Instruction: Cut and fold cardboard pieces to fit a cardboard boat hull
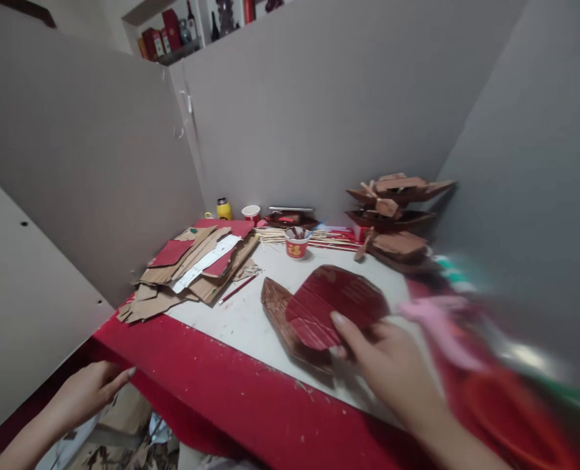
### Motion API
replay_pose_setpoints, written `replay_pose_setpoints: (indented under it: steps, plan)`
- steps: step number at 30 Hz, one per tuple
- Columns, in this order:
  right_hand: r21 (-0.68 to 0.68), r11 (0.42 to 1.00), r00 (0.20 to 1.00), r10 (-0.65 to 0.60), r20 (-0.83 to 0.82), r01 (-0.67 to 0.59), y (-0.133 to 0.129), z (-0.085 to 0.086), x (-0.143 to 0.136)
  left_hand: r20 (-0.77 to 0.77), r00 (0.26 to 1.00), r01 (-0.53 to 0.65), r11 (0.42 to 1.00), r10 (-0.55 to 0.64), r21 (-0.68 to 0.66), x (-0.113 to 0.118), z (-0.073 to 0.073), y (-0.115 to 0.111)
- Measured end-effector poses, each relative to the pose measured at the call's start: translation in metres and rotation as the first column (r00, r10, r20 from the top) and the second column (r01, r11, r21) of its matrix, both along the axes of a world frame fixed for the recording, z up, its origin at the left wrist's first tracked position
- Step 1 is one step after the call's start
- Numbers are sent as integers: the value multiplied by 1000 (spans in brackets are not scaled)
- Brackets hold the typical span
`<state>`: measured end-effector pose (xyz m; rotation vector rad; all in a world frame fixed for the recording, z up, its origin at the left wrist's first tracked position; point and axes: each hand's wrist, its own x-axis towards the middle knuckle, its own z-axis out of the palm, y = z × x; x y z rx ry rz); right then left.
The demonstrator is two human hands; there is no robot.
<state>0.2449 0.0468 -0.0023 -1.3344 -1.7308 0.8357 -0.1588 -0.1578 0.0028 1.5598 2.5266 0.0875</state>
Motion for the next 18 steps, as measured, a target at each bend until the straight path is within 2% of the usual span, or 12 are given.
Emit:
replay_pose_setpoints:
  steps: [2,4,6,9,12,15,18]
  plan:
    - [15,1000,999,-20,-34,20,1,0,0,52,994,96,993,-100,72,19,9,17]
    - [8,999,994,-35,-105,36,3,0,-1,138,972,162,966,-192,201,41,18,41]
    - [2,999,980,-35,-198,36,4,2,-2,244,917,235,922,-315,308,64,26,70]
    - [-6,1000,957,-28,-290,27,7,5,-4,249,843,353,840,-476,411,95,32,122]
    - [-3,999,937,-34,-347,35,8,7,-4,160,773,501,746,-614,439,120,30,180]
    - [3,999,938,-41,-345,45,10,4,-4,173,673,611,672,-720,420,141,23,236]
    - [12,1000,952,-23,-306,28,13,-3,-3,226,575,697,616,-786,366,157,13,277]
